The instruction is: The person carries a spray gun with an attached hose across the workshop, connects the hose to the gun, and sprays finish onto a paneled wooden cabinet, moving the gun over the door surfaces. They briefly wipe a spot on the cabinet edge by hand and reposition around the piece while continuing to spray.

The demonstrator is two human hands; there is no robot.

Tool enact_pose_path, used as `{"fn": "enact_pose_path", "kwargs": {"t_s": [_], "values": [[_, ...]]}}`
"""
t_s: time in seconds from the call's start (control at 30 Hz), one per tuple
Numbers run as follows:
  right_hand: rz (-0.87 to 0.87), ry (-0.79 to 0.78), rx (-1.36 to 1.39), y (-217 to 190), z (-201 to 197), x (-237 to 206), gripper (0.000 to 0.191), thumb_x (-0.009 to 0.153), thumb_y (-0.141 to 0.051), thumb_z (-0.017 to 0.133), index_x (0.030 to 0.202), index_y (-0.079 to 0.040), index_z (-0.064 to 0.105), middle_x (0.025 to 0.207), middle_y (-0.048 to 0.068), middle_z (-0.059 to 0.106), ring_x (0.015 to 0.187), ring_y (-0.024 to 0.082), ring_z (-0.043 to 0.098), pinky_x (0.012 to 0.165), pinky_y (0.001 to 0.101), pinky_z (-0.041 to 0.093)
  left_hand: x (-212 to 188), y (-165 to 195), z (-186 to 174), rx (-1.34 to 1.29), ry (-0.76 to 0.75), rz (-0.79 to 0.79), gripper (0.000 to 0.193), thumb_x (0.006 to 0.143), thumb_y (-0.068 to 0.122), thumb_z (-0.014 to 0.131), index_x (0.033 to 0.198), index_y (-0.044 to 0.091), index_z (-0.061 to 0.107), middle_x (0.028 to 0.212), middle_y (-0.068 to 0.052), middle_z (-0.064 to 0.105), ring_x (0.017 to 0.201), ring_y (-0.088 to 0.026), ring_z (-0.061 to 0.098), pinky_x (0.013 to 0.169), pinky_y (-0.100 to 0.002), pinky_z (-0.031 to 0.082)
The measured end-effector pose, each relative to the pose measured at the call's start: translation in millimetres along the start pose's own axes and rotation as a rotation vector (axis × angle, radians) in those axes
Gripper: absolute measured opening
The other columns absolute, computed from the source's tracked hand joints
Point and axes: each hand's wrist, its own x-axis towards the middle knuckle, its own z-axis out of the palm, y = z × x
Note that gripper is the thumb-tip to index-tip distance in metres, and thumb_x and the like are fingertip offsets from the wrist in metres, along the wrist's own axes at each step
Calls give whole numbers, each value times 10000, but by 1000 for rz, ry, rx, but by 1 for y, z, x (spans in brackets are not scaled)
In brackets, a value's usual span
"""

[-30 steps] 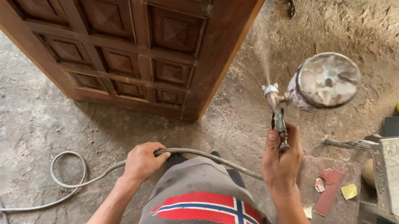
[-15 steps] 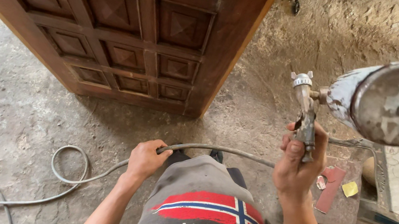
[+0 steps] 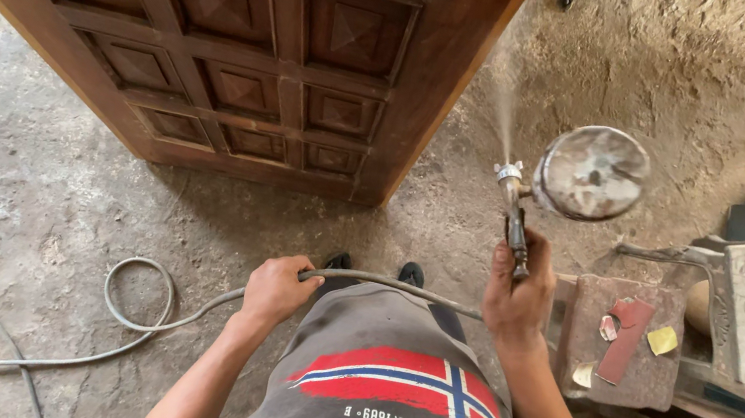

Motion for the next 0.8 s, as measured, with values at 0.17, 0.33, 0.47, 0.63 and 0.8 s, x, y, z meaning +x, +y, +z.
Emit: {"fn": "enact_pose_path", "kwargs": {"t_s": [0.17, 0.33, 0.47, 0.63, 0.8], "values": [[29, -18, -25, 3, 9, -8, 503, 1054, -500, 547, 1148, -7, 585, 830, 154, 609, 741, 305, 613, 657, 446, 467, 2, -4, 5, 5, -31, 13, 253, 798, 391, 765, 931, 177, 787, 899, -127, 759, 904, -344, 714, 796, -470, 547], [-5, -41, -42, 10, 12, -18, 534, 1061, -513, 534, 1179, 3, 594, 871, 151, 629, 764, 243, 614, 655, 425, 486, 4, -9, 11, 26, -70, 15, 254, 797, 386, 764, 937, 176, 786, 923, -125, 761, 927, -345, 711, 815, -473, 546], [182, -86, 79, 10, 4, -19, 472, 1058, -490, 498, 1159, -37, 581, 837, 107, 606, 603, 134, 518, 518, 332, 446, 5, -15, 15, 24, -88, 33, 265, 795, 386, 766, 943, 167, 778, 945, -127, 757, 937, -346, 709, 816, -474, 548], [-124, 88, 387, 2, -6, -10, 485, 1087, -481, 517, 1256, -27, 528, 997, 70, 677, 586, 45, 508, 506, 225, 422, 6, -20, 21, 12, -134, -15, 280, 822, 411, 746, 961, 169, 773, 931, -138, 762, 934, -351, 710, 816, -472, 551], [-171, 123, 422, 14, 5, -6, 525, 1126, -484, 566, 1359, -20, 488, 1108, 77, 649, 766, 94, 565, 630, 272, 476, 6, -25, 34, 4, -98, -9, 268, 828, 403, 736, 923, 155, 767, 922, -147, 749, 921, -371, 700, 792, -498, 541]]}}
